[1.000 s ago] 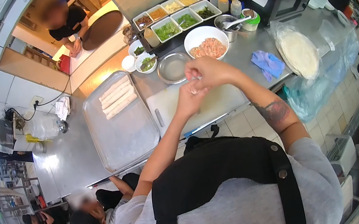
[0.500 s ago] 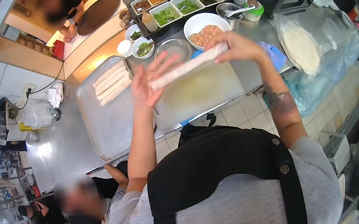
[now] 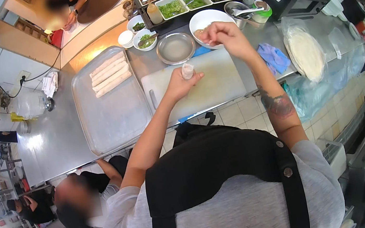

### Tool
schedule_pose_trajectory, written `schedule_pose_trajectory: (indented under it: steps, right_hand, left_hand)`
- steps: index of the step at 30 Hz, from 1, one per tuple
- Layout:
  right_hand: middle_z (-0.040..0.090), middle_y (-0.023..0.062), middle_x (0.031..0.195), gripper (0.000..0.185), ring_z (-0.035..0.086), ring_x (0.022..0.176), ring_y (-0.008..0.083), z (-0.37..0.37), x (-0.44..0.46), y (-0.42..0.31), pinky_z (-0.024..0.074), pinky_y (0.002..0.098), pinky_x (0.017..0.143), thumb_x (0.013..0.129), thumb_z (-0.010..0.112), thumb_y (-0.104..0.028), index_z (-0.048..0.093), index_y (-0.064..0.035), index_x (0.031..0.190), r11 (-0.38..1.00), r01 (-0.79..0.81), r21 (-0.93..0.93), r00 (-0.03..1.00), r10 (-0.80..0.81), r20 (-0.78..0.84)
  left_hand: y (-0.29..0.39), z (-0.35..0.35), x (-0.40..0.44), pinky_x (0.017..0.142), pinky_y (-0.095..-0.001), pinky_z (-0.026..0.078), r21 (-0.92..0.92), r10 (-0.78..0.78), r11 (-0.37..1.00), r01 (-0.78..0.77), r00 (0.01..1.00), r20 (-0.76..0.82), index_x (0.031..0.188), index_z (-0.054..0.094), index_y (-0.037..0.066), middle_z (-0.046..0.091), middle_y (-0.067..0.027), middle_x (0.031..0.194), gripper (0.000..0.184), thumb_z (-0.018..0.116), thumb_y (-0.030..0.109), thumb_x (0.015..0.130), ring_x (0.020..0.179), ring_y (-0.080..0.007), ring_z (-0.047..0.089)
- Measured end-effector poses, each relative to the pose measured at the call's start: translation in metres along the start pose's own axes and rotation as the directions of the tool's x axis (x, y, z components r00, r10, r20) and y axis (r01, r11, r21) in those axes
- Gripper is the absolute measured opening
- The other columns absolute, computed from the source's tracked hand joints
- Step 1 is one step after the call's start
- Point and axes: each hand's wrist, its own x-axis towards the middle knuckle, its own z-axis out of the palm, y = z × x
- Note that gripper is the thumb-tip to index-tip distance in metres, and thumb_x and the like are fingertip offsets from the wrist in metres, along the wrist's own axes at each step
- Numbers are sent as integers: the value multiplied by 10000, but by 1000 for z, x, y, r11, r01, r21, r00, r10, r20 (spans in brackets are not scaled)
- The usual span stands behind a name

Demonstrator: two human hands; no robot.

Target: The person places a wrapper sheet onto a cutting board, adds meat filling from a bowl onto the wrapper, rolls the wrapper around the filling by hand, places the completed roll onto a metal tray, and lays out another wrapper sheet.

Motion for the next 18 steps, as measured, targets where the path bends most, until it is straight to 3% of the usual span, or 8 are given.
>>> schedule_pose_trajectory:
  steps: [3, 6, 8, 9, 11, 13, 17, 18]
  right_hand:
    - [662, 93, 824, 189, 628, 756, 122, -17, 5, 26, 496, 246, 668, 841, 535, -107, 584, -26, 677, 976, 171, 138, 974, -189, 127]
    - [629, 78, 753, 164, 595, 692, 116, 8, -8, 16, 491, 261, 635, 826, 589, -121, 633, -16, 708, 982, -49, 185, 988, 21, 151]
    - [611, 47, 754, 116, 587, 735, 125, 42, -19, -10, 483, 264, 640, 818, 635, -120, 668, -9, 820, 946, -82, -313, 995, 94, 25]
    - [611, 47, 754, 116, 587, 735, 125, 51, -22, -17, 483, 264, 640, 818, 635, -120, 668, -9, 820, 946, -82, -314, 995, 95, 26]
    - [625, 55, 749, 165, 597, 689, 139, 65, -26, -24, 488, 271, 629, 772, 711, -130, 699, -16, 891, 884, 200, -423, 974, -132, 185]
    - [633, 76, 758, 149, 607, 696, 144, 71, -23, -20, 490, 272, 629, 769, 713, -115, 698, -14, 877, 843, 234, -485, 965, -143, 218]
    - [635, 118, 766, 130, 626, 719, 169, 73, -21, -18, 491, 273, 623, 763, 712, -96, 695, -4, 853, 838, 180, -515, 977, -94, 189]
    - [635, 118, 766, 130, 626, 719, 169, 73, -20, -21, 491, 273, 623, 763, 712, -96, 695, -4, 853, 838, 182, -515, 976, -92, 196]
  left_hand:
    - [0, 3, -4, 498, -255, 398, -45, 48, 998, -49, 998, -29, 665, 564, 66, 539, 29, 592, 266, 738, 204, 811, 537, -56, 483]
    - [-5, 4, -5, 517, -241, 400, -71, 52, 996, -53, 998, -26, 694, 580, 57, 539, 36, 610, 234, 729, 187, 819, 569, -44, 478]
    - [-3, 5, -7, 534, -234, 404, -79, 64, 995, -64, 998, -10, 716, 591, 47, 545, 38, 629, 213, 722, 176, 825, 597, -38, 481]
    - [6, 7, -10, 569, -232, 429, -105, 89, 990, -89, 996, -7, 752, 588, 38, 567, 28, 681, 152, 691, 121, 826, 629, -53, 509]
    - [11, 8, -15, 604, -230, 454, -132, 110, 985, -110, 994, -10, 788, 585, 29, 590, 19, 732, 93, 660, 66, 828, 660, -68, 538]
    - [12, 11, -15, 628, -236, 464, -75, 166, 981, -177, 977, -135, 856, 608, 13, 598, 10, 772, 42, 606, 33, 819, 697, -76, 552]
    - [17, 7, -15, 624, -245, 466, -104, 257, 959, -265, 963, -83, 896, 615, 2, 604, 4, 781, 91, 596, 50, 820, 702, -75, 557]
    - [14, 4, -15, 636, -246, 461, -77, 171, 982, -173, 985, -36, 923, 627, -9, 623, -16, 809, 131, 618, 71, 821, 735, -65, 555]
